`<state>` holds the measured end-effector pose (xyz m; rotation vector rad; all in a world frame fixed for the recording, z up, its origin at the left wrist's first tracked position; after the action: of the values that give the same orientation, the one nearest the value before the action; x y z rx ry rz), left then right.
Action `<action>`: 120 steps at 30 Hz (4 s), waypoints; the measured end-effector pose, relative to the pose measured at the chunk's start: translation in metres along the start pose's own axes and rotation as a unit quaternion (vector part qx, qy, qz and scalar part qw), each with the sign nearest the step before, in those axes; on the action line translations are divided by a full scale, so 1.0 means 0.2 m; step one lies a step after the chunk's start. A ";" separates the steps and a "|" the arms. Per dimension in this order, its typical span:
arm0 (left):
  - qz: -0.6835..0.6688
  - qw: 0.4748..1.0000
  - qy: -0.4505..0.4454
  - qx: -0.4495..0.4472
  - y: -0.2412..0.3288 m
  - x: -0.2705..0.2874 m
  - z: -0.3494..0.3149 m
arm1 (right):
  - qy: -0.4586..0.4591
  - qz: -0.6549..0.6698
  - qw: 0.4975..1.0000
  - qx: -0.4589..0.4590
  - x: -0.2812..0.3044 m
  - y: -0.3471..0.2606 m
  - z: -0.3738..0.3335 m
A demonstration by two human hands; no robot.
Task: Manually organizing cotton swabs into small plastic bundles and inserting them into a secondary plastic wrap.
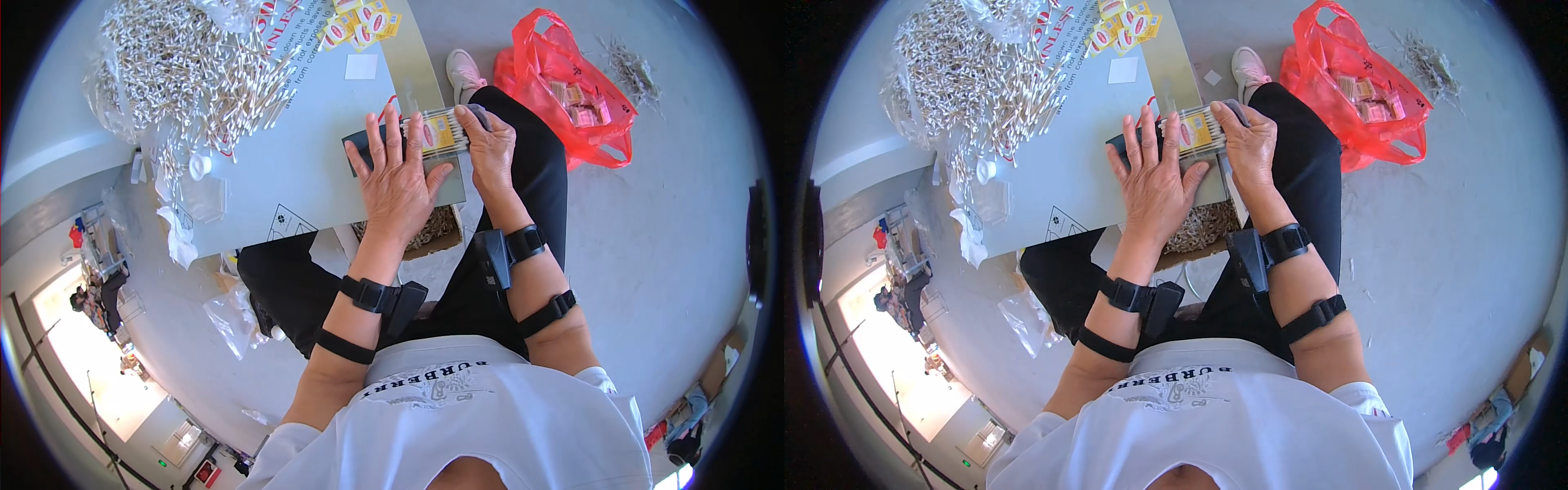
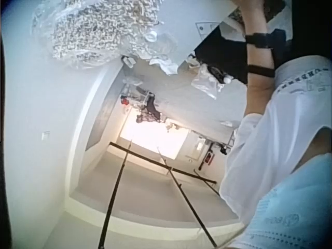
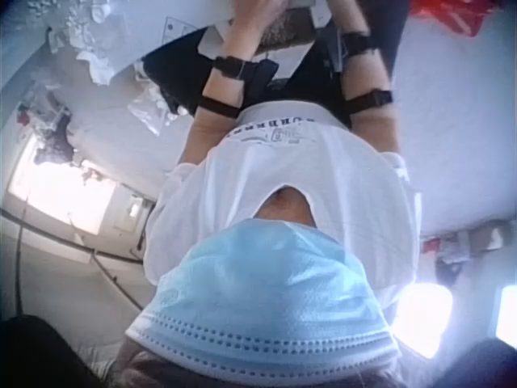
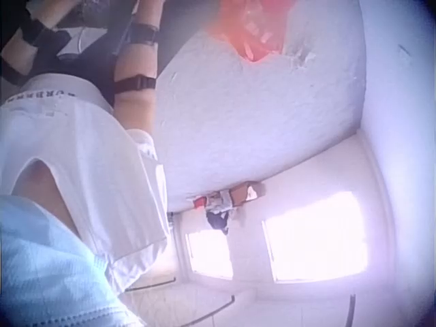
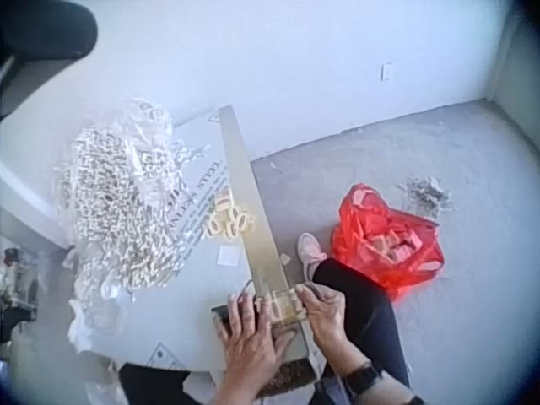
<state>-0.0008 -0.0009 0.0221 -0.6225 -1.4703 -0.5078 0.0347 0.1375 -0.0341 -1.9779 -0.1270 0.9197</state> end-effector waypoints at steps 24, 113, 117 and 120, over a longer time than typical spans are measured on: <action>-0.024 0.998 -0.020 0.047 -0.15 -0.07 -0.05 | 0.022 0.018 0.999 -0.043 0.09 0.02 0.04; -0.141 0.949 0.195 0.203 -0.76 -0.08 -0.01 | -0.303 -0.409 0.842 0.180 -0.75 0.22 -0.15; -0.176 0.939 0.209 0.207 -0.78 -0.06 -0.03 | -0.325 -0.488 0.786 0.198 -0.79 0.22 -0.12; -0.167 0.941 0.201 0.214 -0.81 -0.05 -0.02 | -0.330 -0.500 0.781 0.179 -0.81 0.23 -0.13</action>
<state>-0.1052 -0.1239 0.0249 0.0809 -1.2378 -0.5179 -0.0763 0.0227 0.0279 -0.8911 -1.1860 0.7557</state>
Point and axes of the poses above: each hand's wrist, its own z-axis towards the middle knuckle, its own x-axis out of the back of the hand, y = z × x, the point moved 3 cm from there along z, towards the middle knuckle, and after that the axes turned 15 degrees about z, right-handed, at the moved point
